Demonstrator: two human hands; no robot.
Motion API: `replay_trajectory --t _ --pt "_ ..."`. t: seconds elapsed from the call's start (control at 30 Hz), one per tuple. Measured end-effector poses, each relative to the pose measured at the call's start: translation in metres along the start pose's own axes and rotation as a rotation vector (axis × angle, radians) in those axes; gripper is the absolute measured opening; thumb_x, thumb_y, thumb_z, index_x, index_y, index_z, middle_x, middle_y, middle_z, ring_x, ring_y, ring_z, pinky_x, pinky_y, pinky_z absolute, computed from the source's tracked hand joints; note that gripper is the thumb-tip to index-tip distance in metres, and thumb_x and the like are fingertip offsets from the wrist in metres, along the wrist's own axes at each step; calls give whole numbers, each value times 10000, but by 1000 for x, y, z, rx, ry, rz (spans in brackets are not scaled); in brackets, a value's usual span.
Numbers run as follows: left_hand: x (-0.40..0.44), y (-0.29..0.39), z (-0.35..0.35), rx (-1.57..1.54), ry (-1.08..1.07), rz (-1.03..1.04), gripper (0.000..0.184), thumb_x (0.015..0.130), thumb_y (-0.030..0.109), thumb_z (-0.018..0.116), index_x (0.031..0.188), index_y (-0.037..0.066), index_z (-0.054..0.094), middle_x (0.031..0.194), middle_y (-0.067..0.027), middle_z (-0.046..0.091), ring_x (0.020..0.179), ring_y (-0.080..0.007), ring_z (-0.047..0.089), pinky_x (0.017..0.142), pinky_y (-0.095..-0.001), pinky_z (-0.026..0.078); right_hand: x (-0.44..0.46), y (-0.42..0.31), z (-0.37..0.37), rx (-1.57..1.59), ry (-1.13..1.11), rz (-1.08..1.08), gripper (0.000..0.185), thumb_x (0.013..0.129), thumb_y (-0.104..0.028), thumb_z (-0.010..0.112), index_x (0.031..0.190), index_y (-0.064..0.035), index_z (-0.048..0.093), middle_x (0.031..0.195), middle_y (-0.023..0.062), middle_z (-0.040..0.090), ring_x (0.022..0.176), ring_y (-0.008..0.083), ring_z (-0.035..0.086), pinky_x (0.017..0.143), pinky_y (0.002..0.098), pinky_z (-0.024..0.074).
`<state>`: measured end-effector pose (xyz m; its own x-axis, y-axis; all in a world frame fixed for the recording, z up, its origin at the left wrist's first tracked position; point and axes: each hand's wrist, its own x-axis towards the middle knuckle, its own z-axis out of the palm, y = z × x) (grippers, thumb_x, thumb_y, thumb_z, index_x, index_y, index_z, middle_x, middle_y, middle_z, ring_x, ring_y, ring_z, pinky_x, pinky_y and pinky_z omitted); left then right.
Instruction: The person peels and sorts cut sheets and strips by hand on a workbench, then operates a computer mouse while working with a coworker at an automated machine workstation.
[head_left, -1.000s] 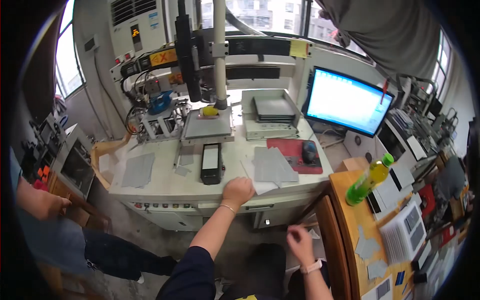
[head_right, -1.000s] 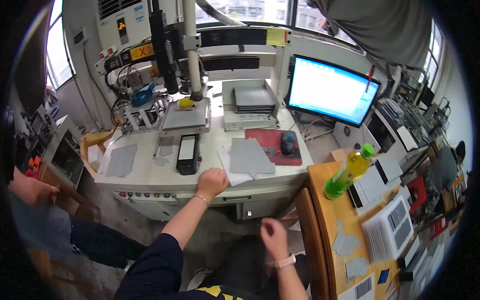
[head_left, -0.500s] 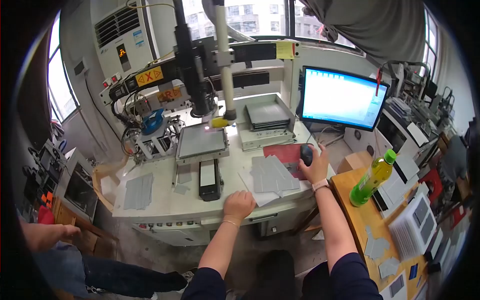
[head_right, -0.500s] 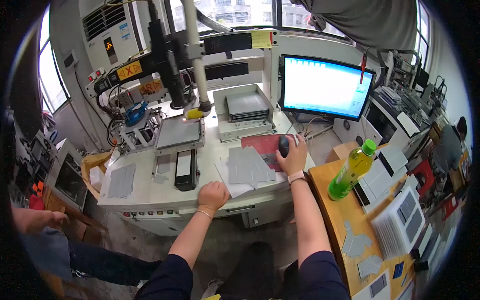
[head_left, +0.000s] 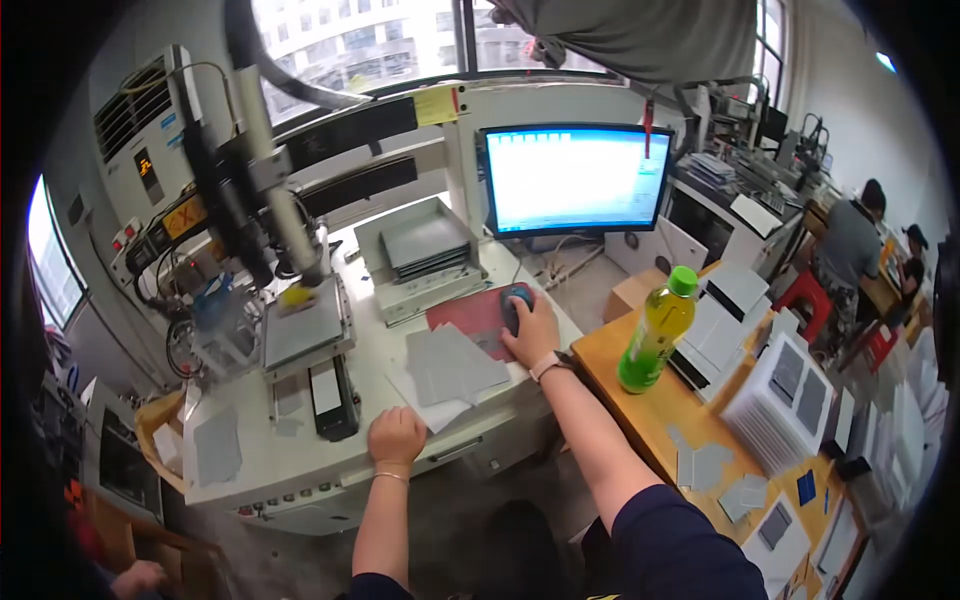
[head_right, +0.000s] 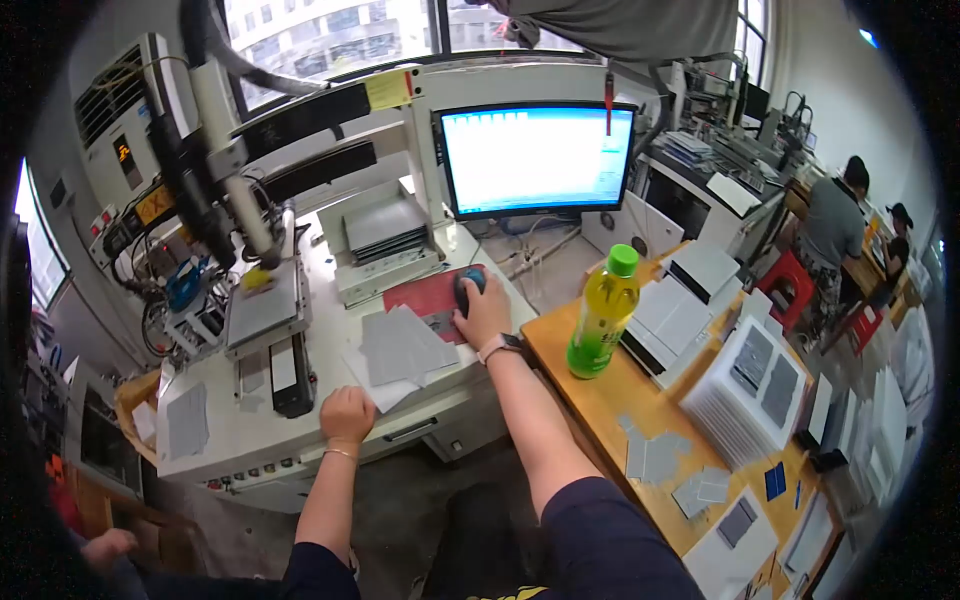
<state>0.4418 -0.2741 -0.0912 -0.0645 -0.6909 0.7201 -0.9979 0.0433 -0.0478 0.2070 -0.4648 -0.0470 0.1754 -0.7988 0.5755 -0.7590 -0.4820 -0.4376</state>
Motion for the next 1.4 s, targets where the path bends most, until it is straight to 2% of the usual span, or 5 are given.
replay_trajectory --t 0.2,0.4,0.6,1.13,1.4 --pt "2 2 -2 10 5 -2 111 686 157 572 650 108 479 636 -68 486 613 -265 526 545 -385 443 -2 1 -1 3 89 -78 512 689 -213 729 1153 -98 546 1298 197 438 1172 372 441 972 462 378" --pt "2 3 -4 24 -4 -24 111 683 158 579 651 116 482 641 -59 488 617 -258 529 551 -377 446 -3 5 3 120 182 -63 334 732 -139 661 1013 -23 521 1167 223 491 1116 391 467 938 454 394" --pt "2 0 -1 17 7 -5 118 680 167 589 655 122 482 646 -51 492 624 -239 538 554 -369 449 -2 11 5 106 209 -84 203 735 -103 642 872 -29 511 1120 233 496 1063 389 483 895 453 404" --pt "3 1 -4 3 18 4 157 719 187 589 653 113 467 626 -50 462 599 -232 518 536 -359 431 -3 13 6 139 182 -49 177 755 -76 621 840 -12 479 1139 251 469 1105 407 458 938 451 382" --pt "4 1 -4 6 18 -7 152 724 192 588 658 114 475 630 -45 468 605 -228 522 541 -357 438 -3 12 7 134 226 -62 153 737 -61 618 799 -4 490 1098 246 493 1055 405 491 897 453 410"
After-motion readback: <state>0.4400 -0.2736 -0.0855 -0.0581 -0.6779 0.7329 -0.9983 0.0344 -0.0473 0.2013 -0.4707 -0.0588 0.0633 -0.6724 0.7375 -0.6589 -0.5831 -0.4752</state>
